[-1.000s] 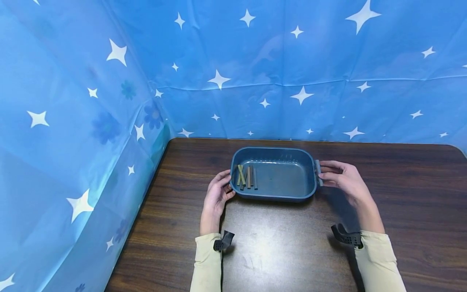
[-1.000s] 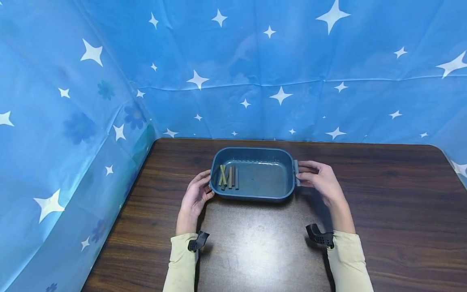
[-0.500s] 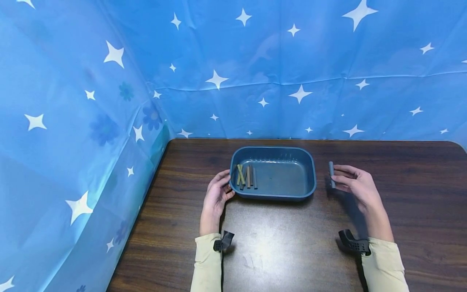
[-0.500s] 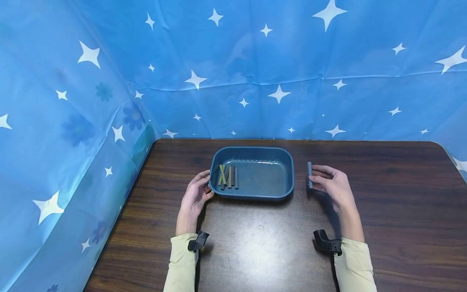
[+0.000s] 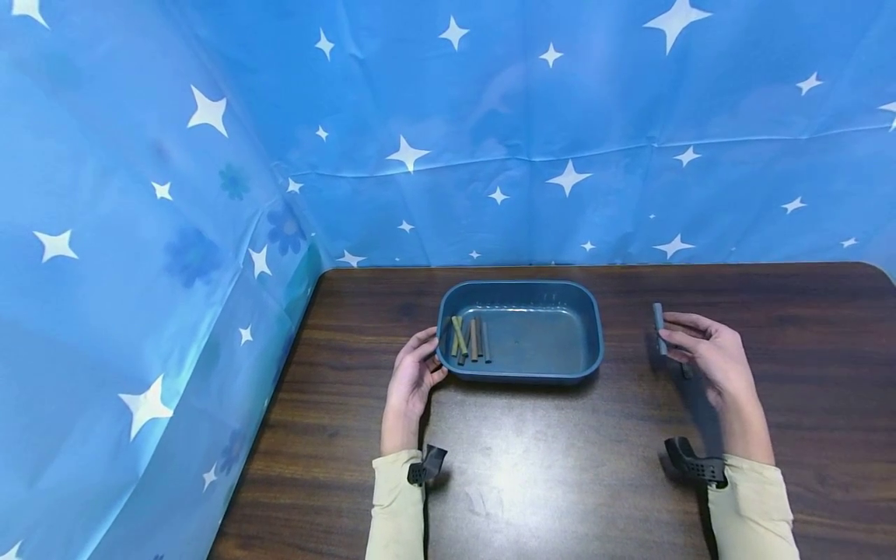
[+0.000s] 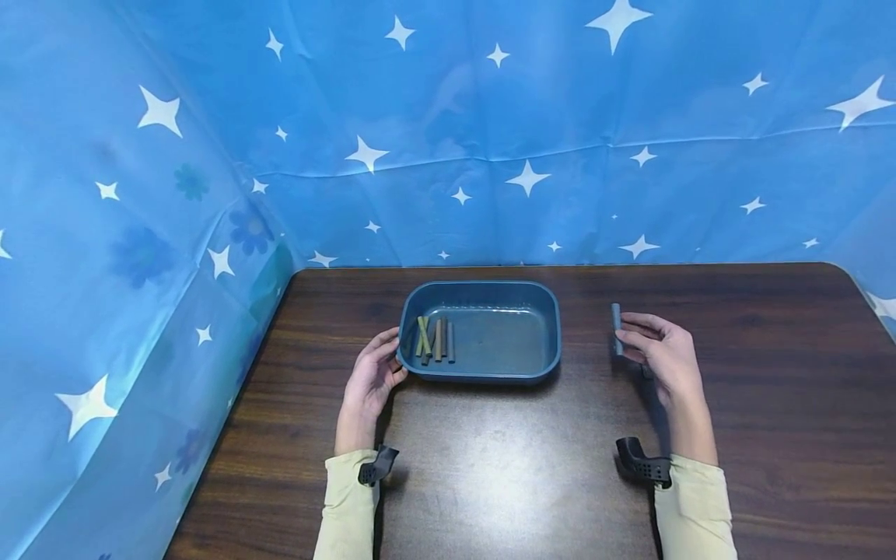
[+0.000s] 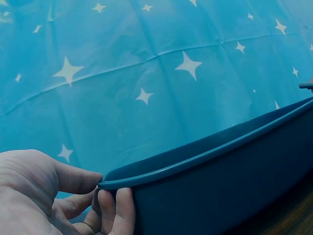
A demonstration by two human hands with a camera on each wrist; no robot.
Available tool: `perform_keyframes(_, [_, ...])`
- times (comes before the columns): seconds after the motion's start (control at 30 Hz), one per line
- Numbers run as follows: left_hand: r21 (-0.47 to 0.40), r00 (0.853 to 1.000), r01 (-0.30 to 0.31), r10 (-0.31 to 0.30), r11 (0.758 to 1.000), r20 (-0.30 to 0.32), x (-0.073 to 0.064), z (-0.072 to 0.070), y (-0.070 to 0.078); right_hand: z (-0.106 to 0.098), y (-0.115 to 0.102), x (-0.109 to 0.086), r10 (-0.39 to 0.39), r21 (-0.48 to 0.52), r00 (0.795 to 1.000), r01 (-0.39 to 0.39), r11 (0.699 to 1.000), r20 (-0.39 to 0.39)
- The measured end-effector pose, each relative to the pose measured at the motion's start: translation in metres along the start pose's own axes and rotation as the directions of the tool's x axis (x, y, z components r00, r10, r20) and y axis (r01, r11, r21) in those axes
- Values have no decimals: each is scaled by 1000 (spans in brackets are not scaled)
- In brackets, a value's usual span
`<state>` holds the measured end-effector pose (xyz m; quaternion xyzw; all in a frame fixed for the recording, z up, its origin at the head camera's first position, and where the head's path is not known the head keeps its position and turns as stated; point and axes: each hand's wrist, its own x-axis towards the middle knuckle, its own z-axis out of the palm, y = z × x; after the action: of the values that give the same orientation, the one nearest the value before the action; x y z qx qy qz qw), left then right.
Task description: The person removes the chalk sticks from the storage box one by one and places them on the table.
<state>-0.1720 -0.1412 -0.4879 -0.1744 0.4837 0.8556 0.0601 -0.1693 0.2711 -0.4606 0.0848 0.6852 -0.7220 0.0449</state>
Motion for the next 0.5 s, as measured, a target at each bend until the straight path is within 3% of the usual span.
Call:
perform_keyframes(0.27, [2,1000,2,-2,1000,-9,1,0,0,-5,3,1,16,31,1000,-16,999,-11])
perform_keyframes(0.5, [2,1000,5,-5,1000,-10,1,-2,-1,-9,10,3,6,-102,998,-12,995,-57])
